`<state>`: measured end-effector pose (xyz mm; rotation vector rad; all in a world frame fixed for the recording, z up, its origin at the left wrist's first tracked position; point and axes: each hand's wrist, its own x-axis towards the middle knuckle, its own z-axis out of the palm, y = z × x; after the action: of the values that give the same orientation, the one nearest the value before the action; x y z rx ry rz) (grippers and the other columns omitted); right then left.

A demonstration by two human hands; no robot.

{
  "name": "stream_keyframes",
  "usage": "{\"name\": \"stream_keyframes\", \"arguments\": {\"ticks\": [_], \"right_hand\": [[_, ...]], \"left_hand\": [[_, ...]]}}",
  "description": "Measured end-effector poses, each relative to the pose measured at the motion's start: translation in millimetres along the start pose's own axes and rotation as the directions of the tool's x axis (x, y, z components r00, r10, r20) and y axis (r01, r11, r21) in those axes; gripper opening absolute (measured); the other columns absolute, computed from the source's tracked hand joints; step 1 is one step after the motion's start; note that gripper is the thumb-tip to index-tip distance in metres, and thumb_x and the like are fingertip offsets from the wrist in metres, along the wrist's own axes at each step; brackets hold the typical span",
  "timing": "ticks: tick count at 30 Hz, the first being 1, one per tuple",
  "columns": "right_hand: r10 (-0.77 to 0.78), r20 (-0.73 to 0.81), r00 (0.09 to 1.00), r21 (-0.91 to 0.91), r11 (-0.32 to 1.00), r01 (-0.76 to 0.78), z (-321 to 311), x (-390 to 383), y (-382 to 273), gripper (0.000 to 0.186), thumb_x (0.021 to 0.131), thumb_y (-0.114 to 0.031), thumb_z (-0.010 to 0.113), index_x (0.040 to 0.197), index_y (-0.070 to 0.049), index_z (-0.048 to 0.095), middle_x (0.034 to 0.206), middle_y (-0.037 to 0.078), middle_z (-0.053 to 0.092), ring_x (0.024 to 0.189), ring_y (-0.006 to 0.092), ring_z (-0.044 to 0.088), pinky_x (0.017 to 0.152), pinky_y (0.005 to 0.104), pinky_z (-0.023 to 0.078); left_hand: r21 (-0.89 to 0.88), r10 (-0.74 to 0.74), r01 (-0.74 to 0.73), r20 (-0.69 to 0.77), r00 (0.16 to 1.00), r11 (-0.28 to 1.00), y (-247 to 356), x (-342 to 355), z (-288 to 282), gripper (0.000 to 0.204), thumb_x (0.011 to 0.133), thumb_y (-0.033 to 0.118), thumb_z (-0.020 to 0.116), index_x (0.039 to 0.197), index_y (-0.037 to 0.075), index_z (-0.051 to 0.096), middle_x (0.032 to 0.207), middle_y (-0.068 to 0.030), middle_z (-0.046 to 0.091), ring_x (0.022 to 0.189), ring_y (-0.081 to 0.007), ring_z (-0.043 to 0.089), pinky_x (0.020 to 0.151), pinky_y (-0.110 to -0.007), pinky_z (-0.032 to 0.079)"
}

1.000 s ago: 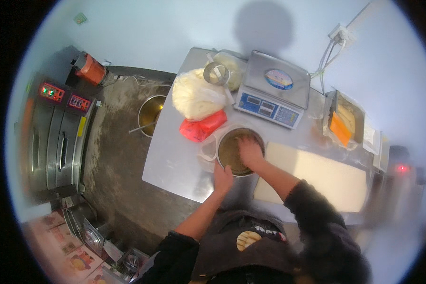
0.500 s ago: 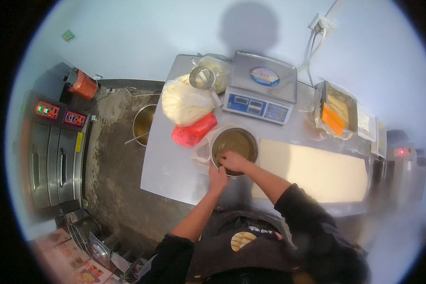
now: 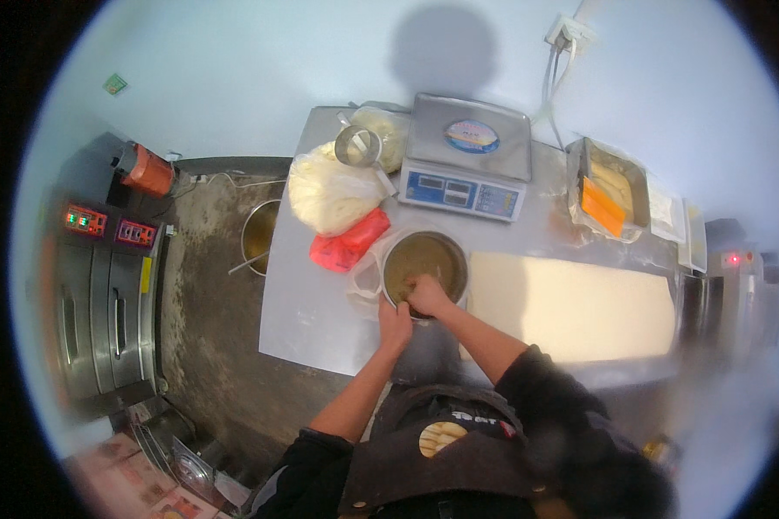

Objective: The person spreads a liquid onto a large sheet of dough using an orange scraper, then sprinkles a dry ingredient over the surface. The person also briefly retrieves a tray of baked goods from a display area.

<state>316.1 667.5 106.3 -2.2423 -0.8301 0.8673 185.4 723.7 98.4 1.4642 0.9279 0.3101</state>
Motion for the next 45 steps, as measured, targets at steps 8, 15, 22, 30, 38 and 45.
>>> {"name": "stream_keyframes", "arguments": {"ticks": [8,15,22,30,38,45], "right_hand": [[-0.232,-0.253,0.939,-0.257,0.952,0.166,-22,-4,-4,0.014,0.085,-0.008,0.067,0.090,0.001,0.076,0.093,0.027,0.073,0.089,0.0458,0.072,0.082,0.0506,0.058],[0.157,-0.283,0.946,0.505,0.863,0.008,-33,-2,-16,0.021,0.092,-0.015,0.069,0.104,0.000,0.079,0.100,0.020,0.077,0.098,0.0329,0.074,0.086,0.0455,0.057],[0.122,0.022,0.992,0.998,-0.057,-0.015,-85,-53,16,0.036,0.105,-0.017,0.061,0.132,0.006,0.064,0.127,0.014,0.071,0.115,0.0233,0.069,0.102,0.0384,0.055],[0.595,-0.299,0.746,0.930,0.004,0.369,-199,-202,185,0.039,0.111,-0.020,0.051,0.138,0.007,0.057,0.133,0.016,0.066,0.124,0.0269,0.064,0.111,0.0381,0.051],[0.793,-0.321,0.518,0.824,-0.037,0.566,-216,-292,282,0.040,0.108,-0.015,0.055,0.141,0.008,0.054,0.139,0.018,0.061,0.132,0.0272,0.058,0.118,0.0397,0.045],[0.864,-0.439,0.247,0.735,0.187,0.652,-242,-307,301,0.037,0.109,-0.007,0.053,0.143,0.007,0.055,0.145,0.020,0.061,0.136,0.0265,0.059,0.117,0.0346,0.052]], "left_hand": [[-0.279,-0.131,0.132,0.020,0.991,0.951,2,0,4,0.050,0.099,0.008,0.046,0.148,0.002,0.040,0.128,-0.0212,0.062,0.104,-0.0350,0.071,0.076,-0.042,0.067],[-0.415,-0.310,0.295,0.034,0.950,0.860,13,-4,5,0.046,0.108,0.018,0.048,0.151,0.008,0.037,0.131,-0.0174,0.060,0.100,-0.0309,0.072,0.073,-0.038,0.065],[-0.235,-0.150,0.128,-0.077,0.986,0.963,-1,-64,-7,0.064,0.108,0.015,0.045,0.164,-0.002,0.020,0.156,-0.0187,0.044,0.105,-0.0293,0.072,0.082,-0.037,0.061],[-0.161,-0.080,0.071,-0.050,0.996,0.984,-19,-85,-21,0.064,0.109,0.022,0.043,0.164,-0.003,0.023,0.164,-0.0166,0.036,0.136,-0.0304,0.055,0.105,-0.043,0.053],[-0.101,-0.014,0.000,-0.138,0.990,0.995,38,-10,5,0.062,0.110,0.032,0.039,0.163,0.002,0.030,0.160,-0.0131,0.041,0.149,-0.0261,0.041,0.123,-0.046,0.034],[0.115,0.102,-0.098,-0.028,0.994,0.989,6,-99,41,0.061,0.104,0.027,0.049,0.154,-0.006,0.041,0.156,-0.0197,0.046,0.146,-0.0337,0.044,0.123,-0.049,0.034]]}}
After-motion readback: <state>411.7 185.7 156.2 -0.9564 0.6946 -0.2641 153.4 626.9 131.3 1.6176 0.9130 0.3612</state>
